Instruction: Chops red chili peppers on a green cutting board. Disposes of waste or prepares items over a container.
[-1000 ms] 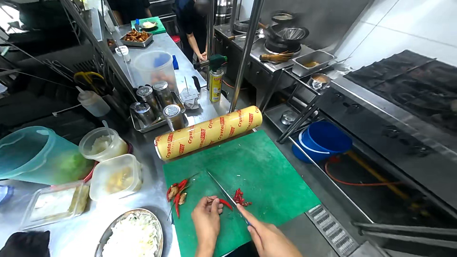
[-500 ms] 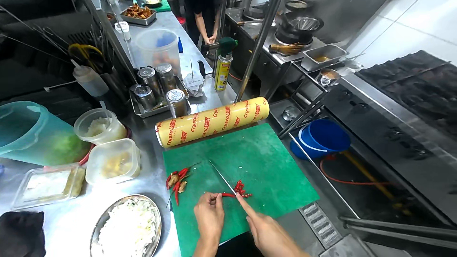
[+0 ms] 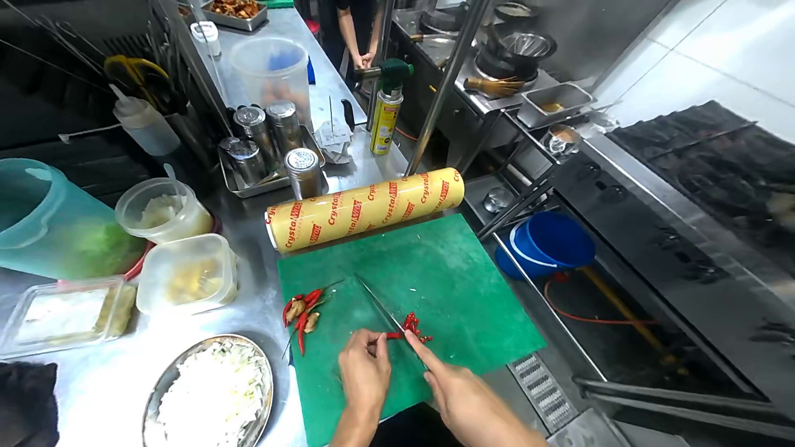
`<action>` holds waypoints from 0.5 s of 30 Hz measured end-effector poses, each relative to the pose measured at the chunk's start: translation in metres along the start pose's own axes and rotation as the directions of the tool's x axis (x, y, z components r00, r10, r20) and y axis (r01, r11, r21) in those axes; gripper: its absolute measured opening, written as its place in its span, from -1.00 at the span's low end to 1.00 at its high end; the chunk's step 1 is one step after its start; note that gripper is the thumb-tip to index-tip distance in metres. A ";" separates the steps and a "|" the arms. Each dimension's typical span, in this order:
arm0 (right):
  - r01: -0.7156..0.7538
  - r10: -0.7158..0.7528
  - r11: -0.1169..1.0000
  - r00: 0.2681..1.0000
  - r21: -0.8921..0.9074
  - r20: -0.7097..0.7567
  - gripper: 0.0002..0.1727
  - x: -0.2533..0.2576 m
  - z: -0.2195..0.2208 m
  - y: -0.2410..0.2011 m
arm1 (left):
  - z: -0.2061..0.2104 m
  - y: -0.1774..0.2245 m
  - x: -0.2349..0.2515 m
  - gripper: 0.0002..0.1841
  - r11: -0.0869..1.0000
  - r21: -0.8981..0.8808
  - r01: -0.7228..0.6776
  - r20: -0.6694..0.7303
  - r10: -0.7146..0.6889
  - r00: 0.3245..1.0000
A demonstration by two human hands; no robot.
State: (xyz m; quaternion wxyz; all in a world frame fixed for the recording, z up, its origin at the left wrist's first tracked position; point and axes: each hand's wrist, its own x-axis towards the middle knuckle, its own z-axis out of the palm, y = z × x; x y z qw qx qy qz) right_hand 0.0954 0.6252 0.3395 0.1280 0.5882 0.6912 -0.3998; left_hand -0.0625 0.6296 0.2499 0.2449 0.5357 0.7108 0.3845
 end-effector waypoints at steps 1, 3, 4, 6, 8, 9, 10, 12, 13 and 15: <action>0.006 -0.006 1.000 1.000 0.001 -0.024 -0.27 0.003 0.007 0.001 | 0.000 0.000 0.000 -0.88 1.000 0.011 0.001 0.004 -0.001 1.000; 0.013 -0.013 1.000 0.997 -0.004 -0.070 -0.26 0.008 0.022 0.005 | 0.002 0.000 -0.002 -0.87 0.999 0.033 0.011 0.028 -0.012 1.000; 0.017 -0.017 1.000 0.998 -0.008 -0.058 -0.26 0.009 0.016 0.003 | 0.003 0.001 0.001 -0.87 0.999 0.040 0.006 0.027 -0.007 1.000; 0.001 -0.001 1.000 1.000 0.002 -0.009 -0.26 0.002 0.007 -0.001 | 0.000 0.003 -0.003 -0.86 0.998 0.057 0.004 0.057 -0.007 0.998; 0.026 -0.025 1.000 0.998 0.012 -0.055 -0.26 0.009 0.016 0.001 | 0.000 0.004 0.000 -0.85 0.996 0.088 -0.002 0.074 -0.004 0.997; 0.025 -0.025 1.000 0.998 0.010 -0.064 -0.25 0.009 0.021 0.004 | 0.001 0.005 -0.002 -0.85 0.995 0.098 0.000 0.088 -0.008 0.996; 0.022 -0.022 1.000 0.998 0.001 -0.054 -0.26 0.010 0.016 0.003 | 0.001 0.006 0.000 -0.84 0.994 0.106 0.000 0.094 -0.010 0.996; -0.004 0.004 1.000 1.000 0.000 -0.011 -0.26 0.007 0.008 -0.002 | -0.002 0.010 0.000 -0.83 0.992 0.127 0.013 0.148 -0.032 0.989; -0.001 0.002 1.000 1.000 0.007 -0.019 -0.26 0.009 0.009 -0.002 | -0.004 0.012 0.003 -0.82 0.990 0.140 0.020 0.171 -0.044 0.984; 0.003 -0.003 1.000 0.999 0.015 -0.032 -0.26 0.012 0.016 0.001 | -0.006 0.014 0.002 -0.81 0.986 0.166 0.030 0.218 -0.066 0.974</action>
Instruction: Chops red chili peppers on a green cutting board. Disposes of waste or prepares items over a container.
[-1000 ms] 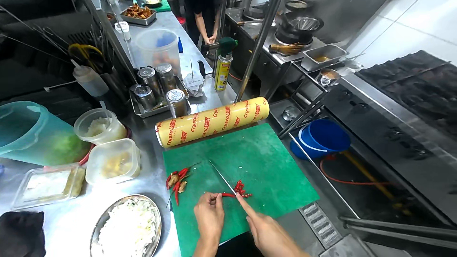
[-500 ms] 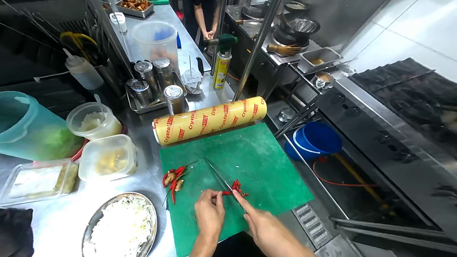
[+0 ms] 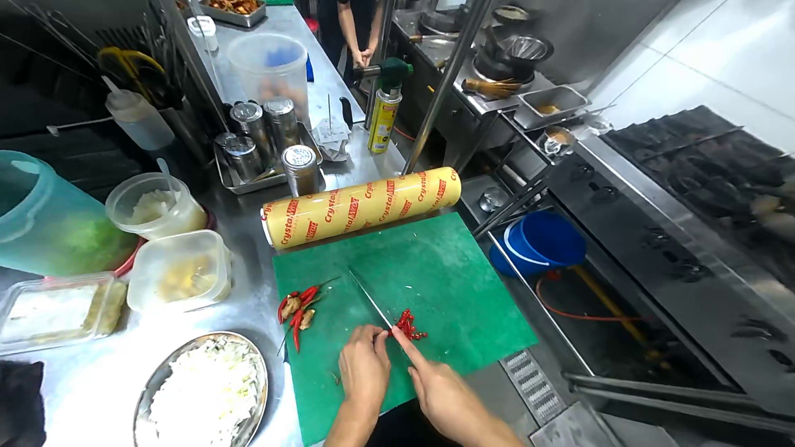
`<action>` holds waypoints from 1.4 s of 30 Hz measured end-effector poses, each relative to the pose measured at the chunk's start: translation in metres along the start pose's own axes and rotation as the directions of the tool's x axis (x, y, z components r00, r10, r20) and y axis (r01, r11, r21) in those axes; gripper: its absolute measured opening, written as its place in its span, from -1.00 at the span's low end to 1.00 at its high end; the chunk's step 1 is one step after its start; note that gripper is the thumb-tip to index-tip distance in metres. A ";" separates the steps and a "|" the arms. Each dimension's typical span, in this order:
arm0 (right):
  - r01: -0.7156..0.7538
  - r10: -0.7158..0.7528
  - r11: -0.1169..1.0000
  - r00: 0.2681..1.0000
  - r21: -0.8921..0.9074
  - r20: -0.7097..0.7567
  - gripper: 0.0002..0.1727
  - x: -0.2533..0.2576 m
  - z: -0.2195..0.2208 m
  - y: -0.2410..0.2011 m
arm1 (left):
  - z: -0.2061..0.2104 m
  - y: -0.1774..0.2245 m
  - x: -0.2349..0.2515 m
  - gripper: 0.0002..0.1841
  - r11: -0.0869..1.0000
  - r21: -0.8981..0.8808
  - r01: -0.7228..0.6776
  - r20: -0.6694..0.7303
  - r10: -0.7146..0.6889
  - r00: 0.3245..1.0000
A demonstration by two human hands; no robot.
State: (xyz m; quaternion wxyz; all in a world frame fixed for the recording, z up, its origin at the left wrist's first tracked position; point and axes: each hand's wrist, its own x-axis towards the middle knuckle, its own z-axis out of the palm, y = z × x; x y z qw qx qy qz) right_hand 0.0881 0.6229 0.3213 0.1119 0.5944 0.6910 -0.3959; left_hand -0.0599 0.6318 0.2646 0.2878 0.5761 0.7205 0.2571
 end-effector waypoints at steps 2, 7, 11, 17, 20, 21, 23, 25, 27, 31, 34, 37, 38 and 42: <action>-0.011 0.011 1.000 0.999 0.000 0.036 -0.27 -0.001 -0.009 -0.004 | -0.001 -0.001 0.000 -0.79 1.000 0.015 -0.018 0.015 0.018 1.000; 0.007 -0.008 1.000 1.000 0.028 0.025 -0.26 -0.001 -0.008 -0.004 | -0.002 0.000 0.001 -0.78 0.998 0.060 -0.033 0.065 0.029 0.997; -0.003 0.002 1.000 1.000 0.016 0.016 -0.26 0.000 -0.001 -0.004 | -0.001 0.002 0.000 -0.78 0.995 0.098 -0.017 0.118 0.005 0.993; 0.014 -0.014 1.000 1.000 0.016 0.015 -0.26 0.002 -0.004 -0.003 | -0.004 0.004 -0.001 -0.73 0.990 0.141 -0.023 0.185 -0.004 0.983; -0.002 0.001 1.000 0.999 0.014 0.051 -0.26 -0.001 -0.011 -0.009 | -0.003 0.006 0.000 -0.73 0.987 0.157 -0.018 0.190 -0.013 0.982; 0.000 -0.001 1.000 0.999 0.024 0.044 -0.26 0.000 -0.008 -0.009 | -0.003 0.006 0.001 -0.73 0.986 0.165 -0.015 0.193 -0.017 0.981; 0.009 -0.010 0.999 1.000 0.033 0.026 -0.25 0.003 -0.002 -0.005 | 0.000 0.006 0.000 -0.73 0.985 0.169 -0.025 0.175 -0.005 0.985; 0.006 -0.007 1.000 0.999 0.031 0.051 -0.25 0.002 -0.007 -0.007 | 0.000 0.006 0.000 -0.73 0.984 0.173 -0.031 0.164 0.002 0.986; 0.004 -0.006 0.999 0.999 0.043 0.051 -0.25 0.002 -0.005 -0.008 | 0.000 0.005 0.000 -0.73 0.983 0.182 -0.038 0.169 0.007 0.986; 0.003 -0.005 0.999 0.999 0.051 0.049 -0.24 0.003 -0.005 -0.011 | -0.002 0.006 0.000 -0.73 0.982 0.186 -0.034 0.182 0.000 0.983; 0.029 -0.028 0.998 0.999 0.055 -0.016 -0.25 0.009 0.005 -0.005 | -0.001 0.006 0.002 -0.73 0.982 0.182 -0.042 0.170 0.010 0.985; 0.042 -0.042 0.996 0.999 0.076 -0.008 -0.26 0.008 0.002 0.001 | -0.008 0.005 0.001 -0.70 0.979 0.202 -0.026 0.230 -0.021 0.973; 0.045 -0.044 0.996 0.999 0.080 -0.010 -0.26 0.009 -0.002 0.003 | -0.012 0.003 0.002 -0.70 0.973 0.228 -0.029 0.234 -0.026 0.972; 0.067 -0.059 0.993 0.995 0.097 -0.077 -0.26 0.006 -0.004 0.019 | -0.045 -0.013 -0.003 -0.74 0.947 0.316 -0.053 0.116 0.017 0.993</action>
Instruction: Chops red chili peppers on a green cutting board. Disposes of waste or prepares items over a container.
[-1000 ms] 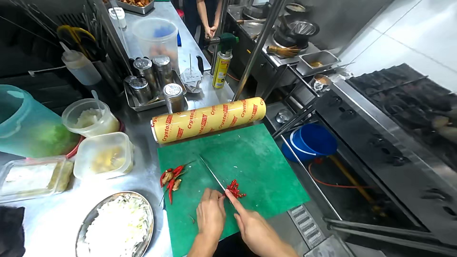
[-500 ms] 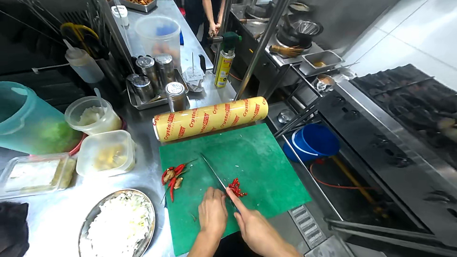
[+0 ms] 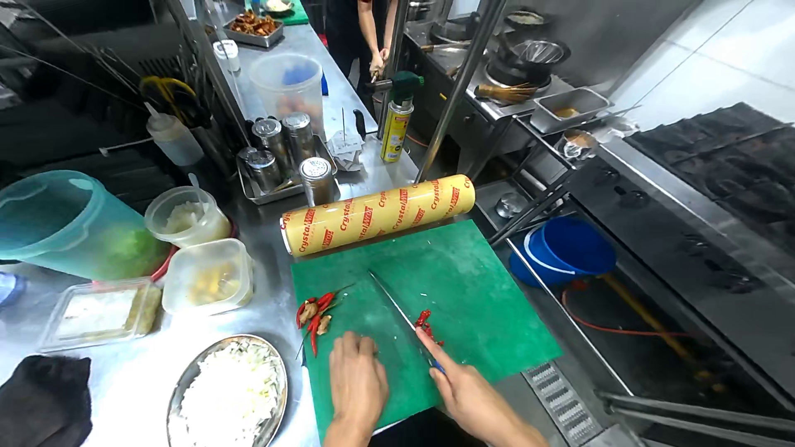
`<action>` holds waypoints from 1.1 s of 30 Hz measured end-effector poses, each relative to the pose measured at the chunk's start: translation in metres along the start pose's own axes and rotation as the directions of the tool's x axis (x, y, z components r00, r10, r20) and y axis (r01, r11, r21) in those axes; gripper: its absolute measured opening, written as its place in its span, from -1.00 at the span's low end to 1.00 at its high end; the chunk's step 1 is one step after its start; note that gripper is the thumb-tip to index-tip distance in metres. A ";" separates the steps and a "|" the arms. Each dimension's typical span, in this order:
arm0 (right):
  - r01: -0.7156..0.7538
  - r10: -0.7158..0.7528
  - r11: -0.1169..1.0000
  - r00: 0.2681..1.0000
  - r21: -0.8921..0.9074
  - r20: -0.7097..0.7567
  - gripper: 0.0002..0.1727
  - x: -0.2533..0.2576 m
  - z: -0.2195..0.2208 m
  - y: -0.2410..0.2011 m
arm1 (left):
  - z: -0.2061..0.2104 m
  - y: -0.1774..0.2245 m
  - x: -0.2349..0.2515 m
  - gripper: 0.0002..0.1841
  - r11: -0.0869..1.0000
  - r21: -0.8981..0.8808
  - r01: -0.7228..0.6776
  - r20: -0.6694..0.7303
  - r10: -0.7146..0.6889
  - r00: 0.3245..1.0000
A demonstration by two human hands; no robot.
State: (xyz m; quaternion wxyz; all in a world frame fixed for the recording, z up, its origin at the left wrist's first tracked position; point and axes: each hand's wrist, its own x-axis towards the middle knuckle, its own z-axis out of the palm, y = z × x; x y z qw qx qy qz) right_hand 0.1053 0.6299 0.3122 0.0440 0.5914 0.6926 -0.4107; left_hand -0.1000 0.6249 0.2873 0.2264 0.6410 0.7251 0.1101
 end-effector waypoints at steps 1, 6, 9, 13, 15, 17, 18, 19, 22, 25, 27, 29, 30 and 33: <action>0.012 -0.012 1.000 1.000 0.011 -0.010 -0.26 0.000 -0.001 0.003 | -0.009 -0.008 0.001 -0.73 1.000 0.007 0.001 -0.074 0.000 0.997; 0.075 -0.069 0.994 0.994 0.075 -0.084 -0.26 -0.002 -0.002 0.007 | -0.034 -0.053 0.033 -0.71 0.995 -0.005 0.099 -0.348 -0.094 0.933; 0.085 -0.076 0.991 0.993 0.102 -0.089 -0.26 -0.001 0.002 0.005 | -0.035 -0.059 0.043 -0.81 0.991 0.023 0.135 -0.308 -0.121 0.944; 0.050 -0.047 0.994 0.999 0.097 -0.027 -0.26 -0.002 0.005 0.003 | -0.043 -0.050 0.037 -0.87 0.994 0.002 0.111 -0.333 -0.104 0.937; 0.037 -0.037 0.995 0.999 0.091 0.006 -0.26 -0.002 0.006 0.003 | -0.050 -0.038 0.032 -0.89 0.996 -0.088 -0.005 -0.419 -0.032 0.908; 0.029 -0.029 0.997 1.000 0.077 0.008 -0.27 -0.003 0.007 0.006 | -0.053 -0.019 0.027 -0.89 0.966 -0.240 -0.101 -0.410 -0.006 0.912; 0.022 -0.022 0.997 1.000 0.069 0.007 -0.27 -0.003 0.005 0.007 | -0.051 -0.009 0.025 -0.88 0.938 -0.329 -0.112 -0.361 -0.015 0.933; 0.011 -0.012 0.998 1.000 0.061 0.009 -0.27 -0.004 0.002 0.007 | -0.044 -0.001 0.025 -0.86 0.910 -0.404 -0.098 -0.296 -0.029 0.955; -0.024 0.023 0.999 0.999 0.028 0.029 -0.24 -0.006 -0.007 0.002 | -0.009 0.009 0.025 -0.82 0.882 -0.471 -0.031 -0.139 -0.039 0.989; -0.062 0.064 0.998 0.993 -0.020 0.097 -0.21 -0.009 -0.016 -0.009 | 0.015 0.013 0.023 -0.82 0.902 -0.431 -0.038 -0.131 -0.021 0.991; -0.069 0.073 0.997 0.991 -0.041 0.109 -0.21 -0.011 -0.017 -0.015 | 0.021 0.014 0.020 -0.84 0.902 -0.429 -0.051 -0.157 -0.019 0.987; -0.072 0.078 0.996 0.991 -0.056 0.106 -0.21 -0.011 -0.015 -0.018 | 0.025 0.014 0.019 -0.85 0.896 -0.438 -0.070 -0.189 -0.016 0.982; -0.066 0.071 0.996 0.994 -0.061 0.087 -0.22 -0.009 -0.012 -0.017 | 0.026 0.014 0.020 -0.86 0.894 -0.442 -0.073 -0.200 -0.019 0.980; -0.035 0.037 0.997 0.999 -0.069 0.032 -0.21 -0.001 0.002 -0.010 | 0.028 0.014 0.019 -0.86 0.889 -0.454 -0.055 -0.186 -0.034 0.982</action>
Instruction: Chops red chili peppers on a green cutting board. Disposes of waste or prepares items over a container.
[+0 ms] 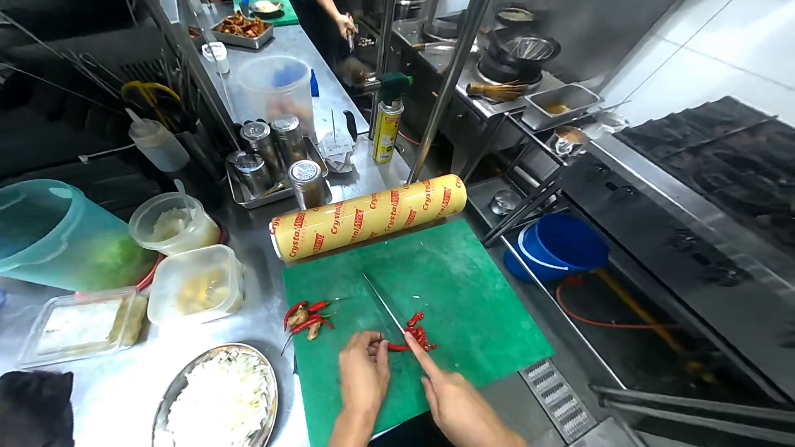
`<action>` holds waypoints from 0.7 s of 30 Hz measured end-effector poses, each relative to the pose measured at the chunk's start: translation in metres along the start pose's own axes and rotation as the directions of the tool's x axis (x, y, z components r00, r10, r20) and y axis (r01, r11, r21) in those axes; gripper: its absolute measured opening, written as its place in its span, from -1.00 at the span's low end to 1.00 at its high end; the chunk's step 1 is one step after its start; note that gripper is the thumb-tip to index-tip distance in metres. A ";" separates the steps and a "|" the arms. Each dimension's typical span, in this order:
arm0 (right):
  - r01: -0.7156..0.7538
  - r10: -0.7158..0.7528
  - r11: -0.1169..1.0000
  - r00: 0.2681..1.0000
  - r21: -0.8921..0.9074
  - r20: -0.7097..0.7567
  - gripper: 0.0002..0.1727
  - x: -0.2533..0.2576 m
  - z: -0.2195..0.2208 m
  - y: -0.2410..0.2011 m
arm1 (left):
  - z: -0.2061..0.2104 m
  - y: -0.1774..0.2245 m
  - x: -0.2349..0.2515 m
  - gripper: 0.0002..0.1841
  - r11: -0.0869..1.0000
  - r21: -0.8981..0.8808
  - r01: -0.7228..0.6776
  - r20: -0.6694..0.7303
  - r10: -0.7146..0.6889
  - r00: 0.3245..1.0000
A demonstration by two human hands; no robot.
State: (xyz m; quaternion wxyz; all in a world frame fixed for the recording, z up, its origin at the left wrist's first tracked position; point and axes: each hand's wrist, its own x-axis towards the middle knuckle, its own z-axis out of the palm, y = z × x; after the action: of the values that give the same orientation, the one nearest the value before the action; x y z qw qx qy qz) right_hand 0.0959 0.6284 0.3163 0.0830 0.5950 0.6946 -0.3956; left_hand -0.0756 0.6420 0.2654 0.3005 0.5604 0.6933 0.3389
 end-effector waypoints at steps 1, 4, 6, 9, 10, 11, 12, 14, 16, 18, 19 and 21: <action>-0.005 0.005 1.000 1.000 -0.003 0.021 -0.22 0.000 -0.005 -0.002 | 0.001 -0.001 0.000 -0.86 1.000 -0.002 0.004 0.000 -0.004 1.000; -0.025 0.025 1.000 0.999 0.000 0.043 -0.22 0.000 -0.011 -0.005 | 0.003 -0.001 -0.002 -0.88 1.000 -0.011 0.002 -0.020 -0.002 1.000; -0.014 0.014 1.000 1.000 0.006 0.025 -0.22 0.002 -0.004 -0.004 | 0.003 -0.002 -0.004 -0.88 1.000 -0.008 -0.008 -0.038 0.008 0.999; -0.046 0.046 0.999 0.997 0.009 0.068 -0.22 0.001 -0.014 -0.009 | 0.005 -0.003 -0.005 -0.89 1.000 -0.015 -0.010 -0.054 0.009 0.998; -0.049 0.049 0.999 0.997 0.009 0.060 -0.21 0.003 -0.011 -0.009 | 0.005 -0.002 -0.004 -0.89 1.000 -0.018 -0.009 -0.058 0.008 0.998; -0.051 0.050 0.999 0.997 0.011 0.051 -0.21 0.004 -0.007 -0.007 | 0.005 -0.002 -0.005 -0.90 1.000 -0.020 0.001 -0.051 -0.002 0.999; -0.046 0.046 0.999 0.998 0.007 0.052 -0.21 0.005 -0.008 -0.008 | 0.005 -0.002 -0.004 -0.90 1.000 -0.023 0.005 -0.052 -0.006 0.999; -0.048 0.049 0.999 0.996 -0.003 0.073 -0.22 0.003 -0.014 -0.011 | 0.006 -0.003 -0.005 -0.90 1.000 -0.025 0.002 -0.053 -0.003 0.999; -0.043 0.043 0.999 0.998 0.004 0.050 -0.22 0.005 -0.009 -0.010 | 0.007 -0.003 -0.004 -0.90 1.000 -0.028 -0.007 -0.065 0.005 0.998; -0.045 0.045 0.999 0.998 0.000 0.048 -0.21 0.006 -0.009 -0.011 | 0.007 -0.003 -0.004 -0.89 1.000 -0.028 -0.001 -0.058 -0.001 0.998; -0.050 0.050 0.999 0.997 -0.005 0.059 -0.22 0.006 -0.011 -0.013 | 0.007 -0.003 -0.004 -0.88 1.000 -0.025 0.002 -0.052 -0.004 0.999; -0.061 0.061 0.998 0.997 -0.008 0.050 -0.22 0.007 -0.009 -0.014 | 0.007 -0.003 -0.004 -0.87 1.000 -0.029 0.008 -0.036 -0.009 0.999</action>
State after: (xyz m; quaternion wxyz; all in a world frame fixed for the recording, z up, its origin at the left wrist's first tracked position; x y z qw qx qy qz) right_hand 0.0850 0.6397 0.3245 0.1143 0.6055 0.6751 -0.4057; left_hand -0.0713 0.6384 0.2590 0.2975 0.5466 0.6961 0.3579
